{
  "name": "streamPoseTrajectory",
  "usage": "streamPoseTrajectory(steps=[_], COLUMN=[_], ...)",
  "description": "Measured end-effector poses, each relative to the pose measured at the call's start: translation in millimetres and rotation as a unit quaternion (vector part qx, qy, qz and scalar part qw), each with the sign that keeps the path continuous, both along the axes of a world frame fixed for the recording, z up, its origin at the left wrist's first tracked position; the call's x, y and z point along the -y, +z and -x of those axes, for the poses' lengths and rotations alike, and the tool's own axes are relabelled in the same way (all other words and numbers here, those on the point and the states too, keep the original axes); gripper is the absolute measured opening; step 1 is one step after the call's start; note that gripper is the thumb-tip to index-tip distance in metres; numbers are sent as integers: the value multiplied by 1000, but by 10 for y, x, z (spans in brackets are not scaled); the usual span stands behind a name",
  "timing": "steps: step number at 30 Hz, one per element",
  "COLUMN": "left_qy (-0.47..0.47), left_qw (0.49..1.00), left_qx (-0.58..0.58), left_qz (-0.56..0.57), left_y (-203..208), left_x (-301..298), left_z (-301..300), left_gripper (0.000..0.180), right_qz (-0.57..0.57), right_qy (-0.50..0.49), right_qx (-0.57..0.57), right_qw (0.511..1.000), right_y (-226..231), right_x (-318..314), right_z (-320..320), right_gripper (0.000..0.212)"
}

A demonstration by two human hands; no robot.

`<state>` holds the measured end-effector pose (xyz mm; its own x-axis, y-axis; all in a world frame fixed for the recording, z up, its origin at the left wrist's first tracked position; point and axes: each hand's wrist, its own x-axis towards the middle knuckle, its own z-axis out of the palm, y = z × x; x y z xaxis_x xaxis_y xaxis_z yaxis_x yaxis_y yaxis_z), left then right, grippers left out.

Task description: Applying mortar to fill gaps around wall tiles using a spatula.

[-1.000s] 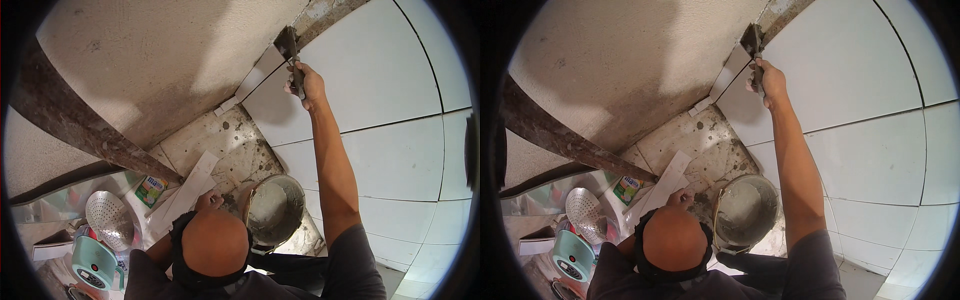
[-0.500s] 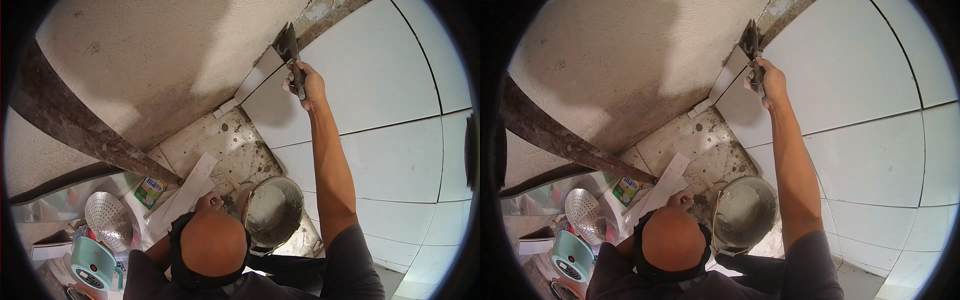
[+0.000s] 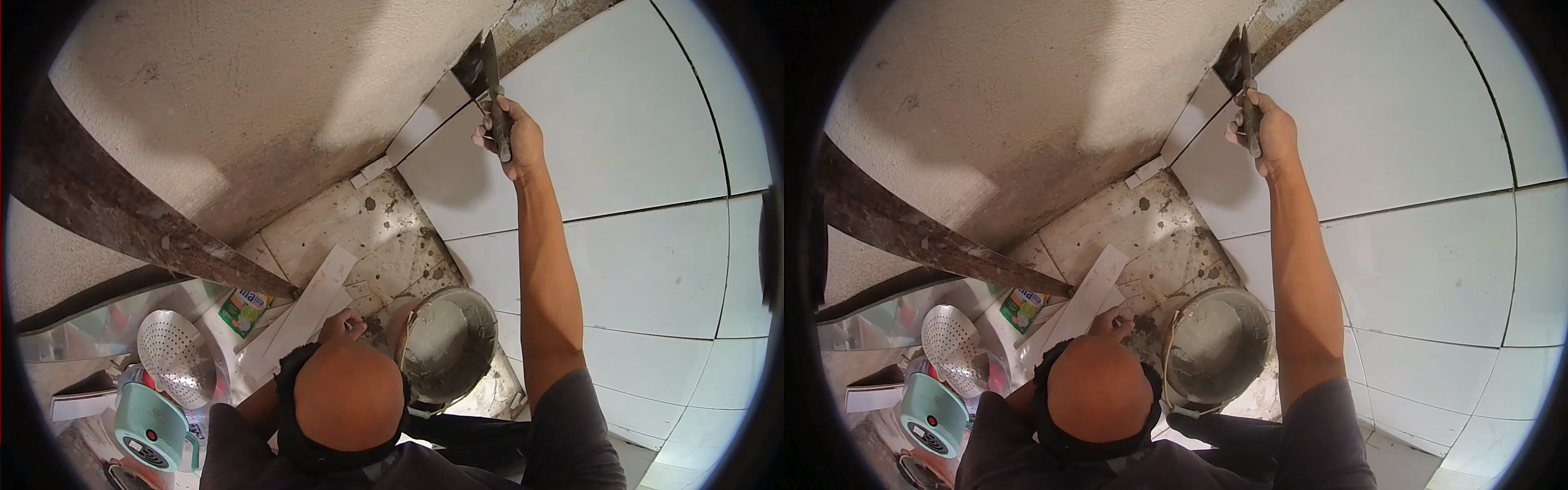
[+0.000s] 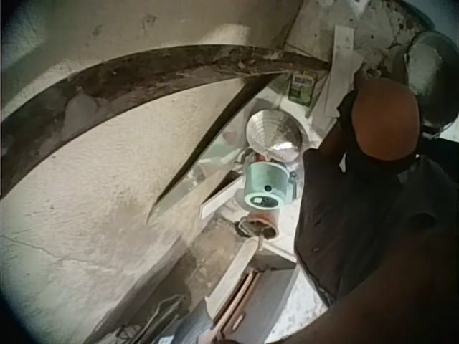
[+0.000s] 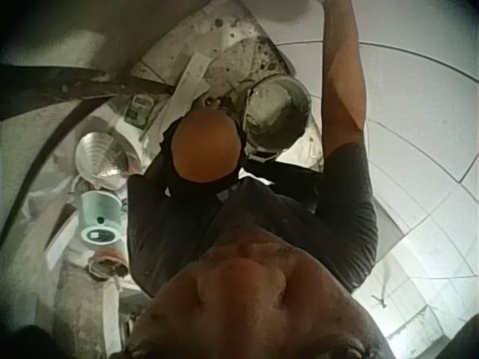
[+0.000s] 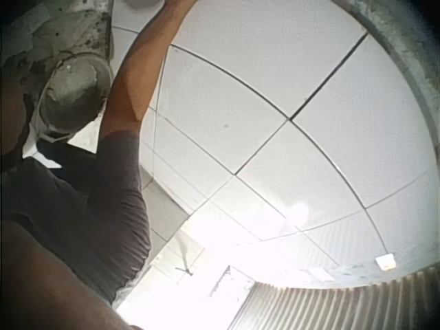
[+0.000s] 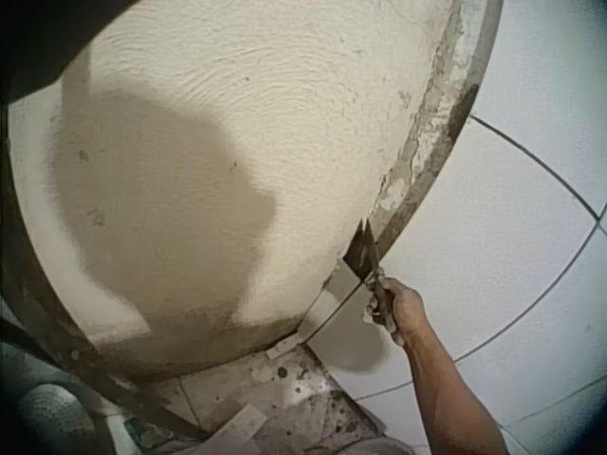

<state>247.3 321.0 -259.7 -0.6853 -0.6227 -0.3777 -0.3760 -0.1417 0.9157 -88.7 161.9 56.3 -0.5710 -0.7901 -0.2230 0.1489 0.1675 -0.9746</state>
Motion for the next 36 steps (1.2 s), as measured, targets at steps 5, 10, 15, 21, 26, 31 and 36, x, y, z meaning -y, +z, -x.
streamPoseTrajectory(steps=[5, 10, 15, 21, 26, 31, 36], left_qy=[-3, -5, -3, 11, 14, 12, 25], left_qw=[999, 998, 999, 999, 999, 1000, 997], left_qx=[18, 33, 28, 17, -7, -9, 40], left_qz=[-50, -61, -46, -40, -40, -7, -55], left_y=[48, 136, 139, 218, 152, 20, 239], left_x=[13, 36, 39, 57, -1, -116, -75], left_z=[0, -8, -34, 0, -50, -58, -130], left_gripper=[24, 24, 23, 21, 21, 23, 20], right_qz=[-15, -7, -175, -119, -40, 38, 62], right_qy=[-15, 26, 34, -21, -33, -98, -156], right_qx=[-48, 19, -73, 11, 85, 199, 256], right_qw=[999, 999, 981, 993, 995, 974, 952], right_y=[4, -34, -520, -656, -918, -1106, -767], right_x=[10, -177, -345, -241, -73, 312, 540], right_z=[-51, -63, -298, -430, -682, -931, -1157], right_gripper=[30, 30, 27, 27, 26, 19, 16])
